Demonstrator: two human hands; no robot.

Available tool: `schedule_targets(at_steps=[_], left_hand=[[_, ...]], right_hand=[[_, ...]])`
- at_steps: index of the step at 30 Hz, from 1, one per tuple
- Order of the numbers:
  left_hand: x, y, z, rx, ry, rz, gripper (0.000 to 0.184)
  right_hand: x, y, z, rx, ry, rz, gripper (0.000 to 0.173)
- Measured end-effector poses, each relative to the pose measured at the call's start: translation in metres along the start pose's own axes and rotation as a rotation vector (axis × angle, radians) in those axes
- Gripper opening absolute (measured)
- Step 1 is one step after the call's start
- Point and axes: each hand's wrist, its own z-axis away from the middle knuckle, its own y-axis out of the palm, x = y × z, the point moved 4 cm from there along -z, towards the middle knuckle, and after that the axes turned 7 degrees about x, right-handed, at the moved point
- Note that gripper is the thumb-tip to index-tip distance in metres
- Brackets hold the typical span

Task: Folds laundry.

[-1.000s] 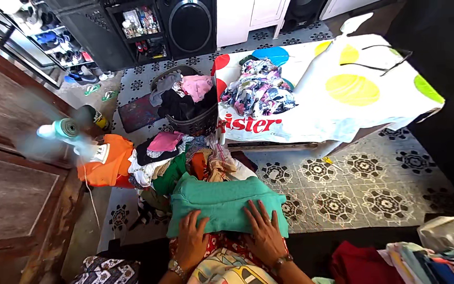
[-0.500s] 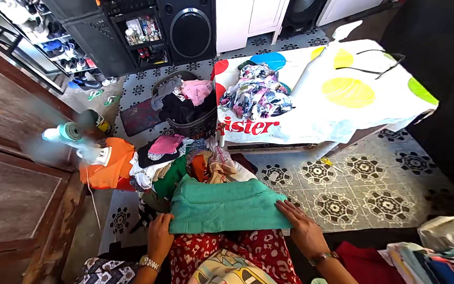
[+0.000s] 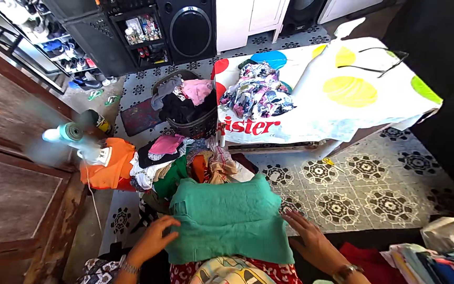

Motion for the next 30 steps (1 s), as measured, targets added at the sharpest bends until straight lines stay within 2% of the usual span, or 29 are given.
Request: schedule_targets(at_steps=[2, 4, 7, 9, 12, 15, 19, 21, 23, 24, 26, 28, 30], left_hand=[[-0.001, -0.014, -0.032, -0.149, 0.021, 0.062, 0.037], [0.002, -0.018, -0.068, -0.212, 0.024, 0.07, 0.042], [0.025, -0.011, -0.117, -0.223, 0.009, 0.183, 0.042], [0.055, -0.005, -0.137, -0.25, -0.08, 0.4, 0.044], [0.098, 0.005, -0.14, -0.323, -0.288, 0.697, 0.045], [0.12, 0.016, -0.132, -0.284, -0.473, 0.663, 0.041], [0.11, 0.018, -0.128, -0.131, -0.628, 0.607, 0.048], [0.098, 0.011, -0.131, -0.094, -0.616, 0.546, 0.047], [0.102, 0.007, -0.137, -0.103, -0.577, 0.496, 0.046], [0.109, 0.005, -0.141, -0.166, -0.546, 0.505, 0.044], [0.118, -0.003, -0.15, -0.377, -0.452, 0.669, 0.037], [0.124, -0.018, -0.154, -0.543, -0.372, 0.883, 0.039], [0.124, -0.04, -0.148, -0.667, -0.286, 1.019, 0.042]], right_hand=[[0.02, -0.008, -0.031, -0.166, -0.052, -0.038, 0.05], [0.04, -0.007, -0.066, -0.209, -0.028, -0.054, 0.043], [0.043, 0.003, -0.116, -0.041, 0.09, -0.029, 0.047], [0.026, 0.005, -0.143, 0.043, 0.121, -0.07, 0.048], [-0.001, -0.004, -0.168, 0.114, 0.228, -0.442, 0.045], [-0.034, 0.0, -0.176, 0.165, 0.411, -0.742, 0.048], [-0.06, 0.017, -0.174, 0.297, 0.622, -0.736, 0.058], [-0.055, 0.02, -0.174, 0.367, 0.6, -0.721, 0.057], [-0.053, 0.02, -0.178, 0.376, 0.566, -0.688, 0.053], [-0.058, 0.02, -0.181, 0.315, 0.573, -0.688, 0.05], [-0.066, 0.013, -0.186, 0.042, 0.597, -0.816, 0.043], [-0.063, -0.003, -0.189, -0.222, 0.556, -0.973, 0.037], [-0.056, -0.024, -0.19, -0.404, 0.476, -1.106, 0.028]])
